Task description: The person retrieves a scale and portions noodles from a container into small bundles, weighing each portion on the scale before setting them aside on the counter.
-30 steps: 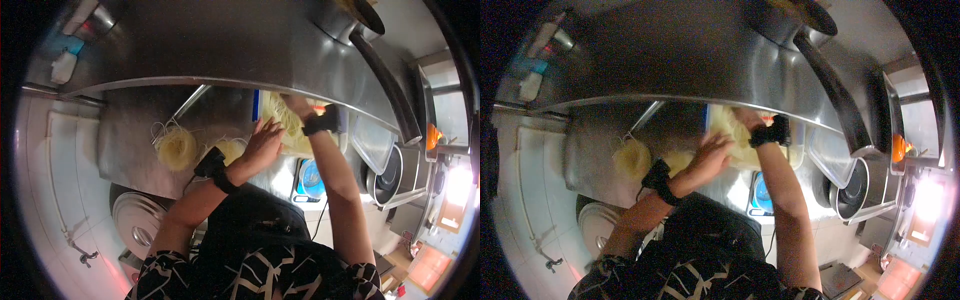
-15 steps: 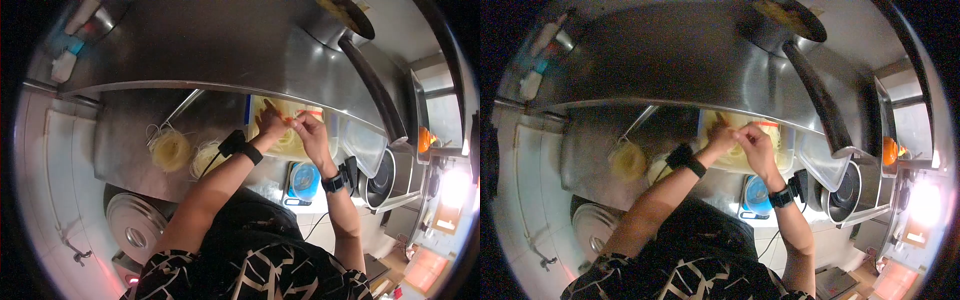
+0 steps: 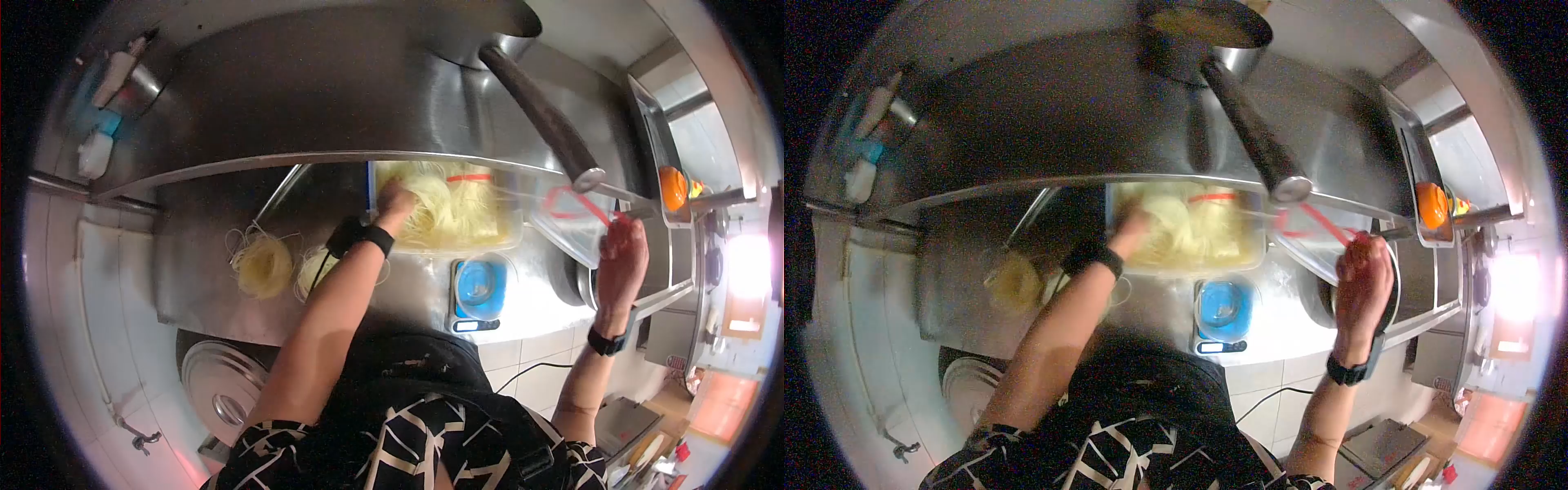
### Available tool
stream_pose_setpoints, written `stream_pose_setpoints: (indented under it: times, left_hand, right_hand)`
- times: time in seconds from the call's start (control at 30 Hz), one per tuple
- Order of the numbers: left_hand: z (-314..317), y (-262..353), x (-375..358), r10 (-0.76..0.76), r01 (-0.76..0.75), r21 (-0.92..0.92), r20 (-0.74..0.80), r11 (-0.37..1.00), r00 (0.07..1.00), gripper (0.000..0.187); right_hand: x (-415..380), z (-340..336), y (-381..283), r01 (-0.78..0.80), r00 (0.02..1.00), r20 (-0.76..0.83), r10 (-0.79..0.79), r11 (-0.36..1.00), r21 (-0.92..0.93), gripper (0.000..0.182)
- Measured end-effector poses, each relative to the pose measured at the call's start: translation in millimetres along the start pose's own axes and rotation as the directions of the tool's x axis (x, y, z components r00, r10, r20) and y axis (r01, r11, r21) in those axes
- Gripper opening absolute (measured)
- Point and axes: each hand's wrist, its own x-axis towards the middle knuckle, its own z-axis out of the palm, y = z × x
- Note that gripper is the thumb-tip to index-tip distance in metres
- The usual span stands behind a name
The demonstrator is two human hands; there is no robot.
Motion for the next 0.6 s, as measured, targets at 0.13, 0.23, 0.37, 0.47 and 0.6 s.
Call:
stream_pose_setpoints:
  times: [0.13, 0.23, 0.37, 0.47, 0.6]
  left_hand:
    - [2, -10, 12, 0.043, -0.099, -0.248, -0.221, 0.964, 0.974, 0.037]
    - [8, -15, 29, -0.274, 0.164, -0.744, -0.027, 0.648, 0.961, 0.041]
    - [-27, 24, -22, -0.024, -0.153, -0.676, -0.245, 0.721, 0.969, 0.046]
    - [-32, 34, -14, -0.057, -0.089, -0.694, -0.185, 0.715, 0.981, 0.052]
    - [-95, 76, -65, -0.048, 0.088, -0.503, 0.093, 0.860, 0.995, 0.044]
  right_hand:
    - [-36, -53, -22, -0.151, 0.988, -0.090, 0.129, 0.938, -0.313, 0.019]
    - [-68, -124, 4, -0.322, 0.910, 0.032, 0.413, 0.755, -0.572, 0.013]
    - [-93, -199, 103, -0.286, 0.926, -0.093, 0.366, 0.523, -0.803, 0.011]
    - [-91, -163, 121, 0.063, 0.997, 0.064, 0.031, 0.029, -0.998, 0.030]
    - [-55, -56, 89, -0.206, 0.912, -0.020, 0.410, 0.415, -0.886, 0.017]
